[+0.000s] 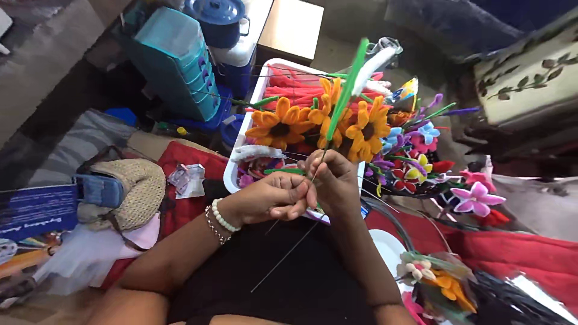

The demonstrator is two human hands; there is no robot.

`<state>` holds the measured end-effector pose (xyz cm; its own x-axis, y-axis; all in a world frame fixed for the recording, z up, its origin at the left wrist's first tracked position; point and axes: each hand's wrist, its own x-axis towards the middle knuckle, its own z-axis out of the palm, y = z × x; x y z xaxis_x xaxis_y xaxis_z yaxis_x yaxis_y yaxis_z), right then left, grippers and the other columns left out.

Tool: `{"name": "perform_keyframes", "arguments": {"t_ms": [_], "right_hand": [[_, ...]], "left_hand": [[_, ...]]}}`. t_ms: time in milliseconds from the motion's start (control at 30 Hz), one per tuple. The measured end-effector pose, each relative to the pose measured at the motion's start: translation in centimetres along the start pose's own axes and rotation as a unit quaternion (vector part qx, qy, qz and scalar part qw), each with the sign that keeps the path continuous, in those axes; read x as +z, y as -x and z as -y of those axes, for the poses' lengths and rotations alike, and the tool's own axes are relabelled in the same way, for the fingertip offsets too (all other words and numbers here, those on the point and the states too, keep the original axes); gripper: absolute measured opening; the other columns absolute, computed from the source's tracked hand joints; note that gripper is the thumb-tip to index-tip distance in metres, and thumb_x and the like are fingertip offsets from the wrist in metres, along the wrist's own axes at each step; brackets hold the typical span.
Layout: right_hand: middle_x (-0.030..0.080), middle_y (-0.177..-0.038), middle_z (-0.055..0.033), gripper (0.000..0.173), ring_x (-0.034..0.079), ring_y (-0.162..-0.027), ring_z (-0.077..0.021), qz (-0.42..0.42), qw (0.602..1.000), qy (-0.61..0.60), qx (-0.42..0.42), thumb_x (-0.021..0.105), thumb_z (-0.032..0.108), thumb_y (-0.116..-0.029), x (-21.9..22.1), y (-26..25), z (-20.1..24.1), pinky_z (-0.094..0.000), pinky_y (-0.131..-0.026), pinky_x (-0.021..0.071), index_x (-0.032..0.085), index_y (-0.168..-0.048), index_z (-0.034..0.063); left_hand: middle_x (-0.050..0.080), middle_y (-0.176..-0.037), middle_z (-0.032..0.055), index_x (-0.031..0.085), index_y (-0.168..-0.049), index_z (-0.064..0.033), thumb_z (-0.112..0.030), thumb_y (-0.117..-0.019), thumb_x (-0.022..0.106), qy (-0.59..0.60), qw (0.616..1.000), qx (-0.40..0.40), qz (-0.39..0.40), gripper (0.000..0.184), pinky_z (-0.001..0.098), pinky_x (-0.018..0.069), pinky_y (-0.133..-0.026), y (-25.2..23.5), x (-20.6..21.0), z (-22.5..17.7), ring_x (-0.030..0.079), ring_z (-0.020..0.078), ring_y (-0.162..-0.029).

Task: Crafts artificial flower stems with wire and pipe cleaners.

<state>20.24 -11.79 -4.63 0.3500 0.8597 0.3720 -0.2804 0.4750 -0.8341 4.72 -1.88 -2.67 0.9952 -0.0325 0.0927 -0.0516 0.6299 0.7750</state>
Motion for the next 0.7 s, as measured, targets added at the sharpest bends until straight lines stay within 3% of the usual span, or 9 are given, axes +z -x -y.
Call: {"name": "perform_keyframes", "arguments": {"t_ms": [67, 100, 167, 233, 267, 367, 533, 700], "right_hand": [[0.072, -0.096, 0.0041, 0.006, 0.068, -0.086, -0.0052, -0.029, 0.998, 0.060, -0.021, 0.072, 0.018, -0.0959, 0.0, -0.1, 0.1, -0.0250, -0.082, 0.0593, 0.075, -0.101, 0.0158], [0.072, -0.096, 0.0037, 0.007, 0.069, -0.085, -0.0047, -0.048, 0.993, 0.099, -0.034, 0.072, 0.015, -0.0957, 0.0, -0.1, 0.2, -0.0236, -0.079, 0.0597, 0.075, -0.101, 0.0150], [0.073, -0.096, 0.0042, 0.006, 0.069, -0.084, -0.0040, -0.076, 0.981, 0.167, -0.056, 0.073, 0.013, -0.0951, 0.3, -0.1, 0.3, -0.0223, -0.078, 0.0599, 0.074, -0.101, 0.0145], [0.073, -0.097, 0.0047, 0.005, 0.069, -0.086, -0.0042, -0.078, 0.971, 0.211, -0.078, 0.073, 0.013, -0.0946, 0.5, -0.3, 0.3, -0.0227, -0.080, 0.0597, 0.073, -0.100, 0.0147], [0.072, -0.097, 0.0052, 0.005, 0.069, -0.087, -0.0039, -0.070, 0.971, 0.213, -0.083, 0.074, 0.014, -0.0945, 0.6, -0.3, 0.3, -0.0226, -0.081, 0.0598, 0.073, -0.099, 0.0151], [0.073, -0.099, 0.0063, 0.008, 0.069, -0.090, -0.0032, -0.032, 0.986, 0.145, -0.073, 0.074, 0.017, -0.0945, 0.6, -0.5, 0.2, -0.0215, -0.082, 0.0594, 0.075, -0.102, 0.0173], [0.073, -0.099, 0.0044, 0.010, 0.068, -0.087, -0.0041, -0.003, 0.994, 0.089, -0.066, 0.073, 0.017, -0.0954, 1.1, -0.5, 0.0, -0.0233, -0.080, 0.0594, 0.076, -0.105, 0.0159], [0.073, -0.101, 0.0033, 0.007, 0.069, -0.090, -0.0046, -0.006, 0.994, 0.094, -0.059, 0.074, 0.014, -0.0943, 0.8, -0.5, -0.3, -0.0223, -0.081, 0.0597, 0.076, -0.101, 0.0149]], "left_hand": [[0.065, -0.074, -0.0083, 0.064, -0.107, -0.0075, -0.014, -0.1109, 0.040, -0.185, 0.977, 0.047, -0.091, 0.025, 0.0109, 0.0447, -0.052, 0.2, 0.1, -0.2, 0.054, -0.0051, -0.056], [0.066, -0.077, -0.0065, 0.064, -0.111, -0.0043, -0.014, -0.1107, 0.042, -0.307, 0.937, 0.080, -0.145, 0.024, 0.0123, 0.0488, -0.055, 0.3, 0.2, 0.0, 0.058, -0.0036, -0.060], [0.068, -0.081, -0.0006, 0.064, -0.113, 0.0007, -0.015, -0.1090, 0.048, -0.503, 0.816, 0.152, -0.239, 0.022, 0.0167, 0.0560, -0.063, 0.2, 0.1, 0.9, 0.064, 0.0008, -0.066], [0.068, -0.082, 0.0035, 0.066, -0.107, 0.0032, -0.011, -0.1073, 0.050, -0.574, 0.739, 0.217, -0.279, 0.021, 0.0186, 0.0564, -0.064, 0.1, -0.2, 1.8, 0.063, 0.0036, -0.067], [0.068, -0.082, 0.0038, 0.066, -0.105, 0.0041, -0.008, -0.1067, 0.049, -0.572, 0.731, 0.242, -0.283, 0.020, 0.0170, 0.0549, -0.063, 0.1, -0.3, 2.0, 0.062, 0.0025, -0.065], [0.065, -0.078, -0.0008, 0.065, -0.103, 0.0044, -0.006, -0.1068, 0.047, -0.501, 0.777, 0.261, -0.278, 0.021, 0.0110, 0.0469, -0.059, 0.2, -0.1, 1.8, 0.054, -0.0042, -0.062], [0.063, -0.078, -0.0092, 0.063, -0.104, -0.0060, -0.004, -0.1064, 0.046, -0.256, 0.921, 0.181, -0.230, 0.017, 0.0124, 0.0459, -0.057, 0.3, 0.2, 1.3, 0.053, -0.0049, -0.062], [0.062, -0.075, -0.0114, 0.064, -0.101, -0.0131, -0.006, -0.1072, 0.044, -0.068, 0.972, 0.114, -0.193, 0.022, 0.0120, 0.0445, -0.056, 0.4, 0.4, 1.1, 0.052, -0.0047, -0.060]]}}
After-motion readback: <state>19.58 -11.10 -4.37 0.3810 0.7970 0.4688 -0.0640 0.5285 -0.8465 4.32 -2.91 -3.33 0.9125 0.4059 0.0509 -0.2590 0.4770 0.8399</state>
